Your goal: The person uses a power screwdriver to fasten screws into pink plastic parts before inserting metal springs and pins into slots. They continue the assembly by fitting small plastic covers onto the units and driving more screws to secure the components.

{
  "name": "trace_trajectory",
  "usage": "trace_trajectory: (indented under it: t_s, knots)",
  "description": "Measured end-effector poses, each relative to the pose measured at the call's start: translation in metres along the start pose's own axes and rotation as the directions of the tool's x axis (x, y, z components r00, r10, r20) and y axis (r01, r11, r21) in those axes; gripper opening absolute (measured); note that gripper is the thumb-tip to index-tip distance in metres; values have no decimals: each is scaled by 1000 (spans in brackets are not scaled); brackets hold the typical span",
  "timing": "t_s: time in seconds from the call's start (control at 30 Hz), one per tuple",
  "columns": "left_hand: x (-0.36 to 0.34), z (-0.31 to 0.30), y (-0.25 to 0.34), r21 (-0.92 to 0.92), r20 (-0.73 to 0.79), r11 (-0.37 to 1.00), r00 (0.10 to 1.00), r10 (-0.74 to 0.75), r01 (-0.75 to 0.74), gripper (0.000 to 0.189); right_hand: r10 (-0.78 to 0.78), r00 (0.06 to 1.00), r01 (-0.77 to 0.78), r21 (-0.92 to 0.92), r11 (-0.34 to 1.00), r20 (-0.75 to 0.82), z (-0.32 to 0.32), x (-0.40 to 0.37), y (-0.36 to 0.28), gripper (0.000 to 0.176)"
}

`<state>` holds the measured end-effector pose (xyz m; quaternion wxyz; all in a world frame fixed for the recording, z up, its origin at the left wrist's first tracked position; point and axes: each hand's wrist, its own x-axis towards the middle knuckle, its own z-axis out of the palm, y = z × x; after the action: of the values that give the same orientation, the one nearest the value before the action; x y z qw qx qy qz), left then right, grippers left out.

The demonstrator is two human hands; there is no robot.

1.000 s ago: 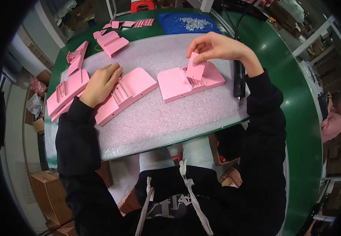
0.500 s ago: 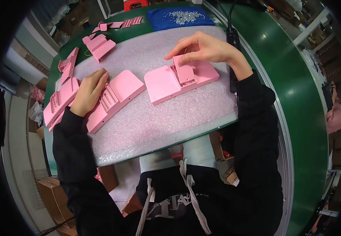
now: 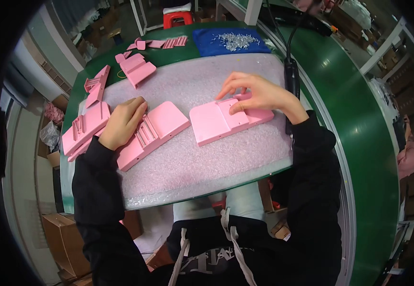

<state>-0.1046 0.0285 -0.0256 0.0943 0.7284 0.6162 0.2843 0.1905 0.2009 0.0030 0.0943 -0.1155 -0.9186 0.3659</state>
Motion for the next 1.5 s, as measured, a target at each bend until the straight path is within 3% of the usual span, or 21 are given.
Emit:
trace_trajectory:
  t_s: [0.07,0.17,0.2,0.27,0.33,0.4,0.5,0.6,0.63,0.73,0.83,0.93,1.03,1.13,1.17,1.2,1.27,1.33,1.5]
  knots:
    - [0,-2,2,-42,-11,999,1000,14,-14,26,42,997,-34,-118,992,63,-8,7,-6,34]
    - [1,1,6,-350,91,923,986,-138,162,32,102,978,-42,-303,952,184,-27,31,-18,38]
    - [1,3,8,-260,66,959,992,-104,117,33,134,962,-59,-297,953,239,-35,49,-15,37]
    - [0,11,10,-309,42,946,995,-94,103,34,199,918,-101,-284,953,343,-49,96,8,35]
    - [-1,9,15,-444,149,863,969,-197,243,37,245,949,-109,-521,846,199,-51,147,30,36]
    - [-2,9,14,-572,221,754,946,-237,322,38,157,987,-126,-507,853,19,-48,195,61,41]
    - [-2,10,1,-589,248,758,955,-162,281,38,-54,954,-142,-603,785,-295,-32,247,115,46]
    - [-3,12,-3,-576,227,780,965,-135,244,37,95,972,-213,-645,734,-213,-18,264,121,51]
    - [-2,10,-2,-556,229,796,964,-133,241,37,15,964,-198,-677,709,-267,-15,264,120,41]
    - [-2,7,1,-553,263,789,954,-142,270,36,-46,981,-118,-771,626,-187,-11,262,113,28]
    - [-2,6,3,-574,300,765,944,-137,293,34,-197,970,-35,-887,460,-141,2,258,110,17]
    - [-2,6,4,-605,298,740,946,-130,293,34,-227,968,-6,-910,414,-110,2,256,105,16]
    - [-1,8,-1,-600,286,751,951,-121,276,33,-248,949,-58,-878,474,-196,-3,250,89,17]
    - [0,12,-8,-605,221,751,962,-162,266,30,-189,908,-101,-634,767,-374,-17,241,62,24]
    - [0,12,-6,-620,184,731,958,-219,286,29,-107,917,-79,-439,895,-384,-23,240,53,32]
    - [0,13,-6,-638,148,707,950,-276,305,28,69,960,-129,-209,969,-273,-26,227,24,31]
    - [2,13,-5,-739,-1,639,948,-319,214,29,48,998,-38,230,972,-37,-25,203,-8,25]
    - [5,10,-3,-862,-101,501,945,-310,72,29,35,999,-38,252,967,16,-17,175,-42,24]
    - [2,-3,11,-893,-133,450,969,-207,-26,28,57,998,-57,306,950,9,7,128,-77,24]
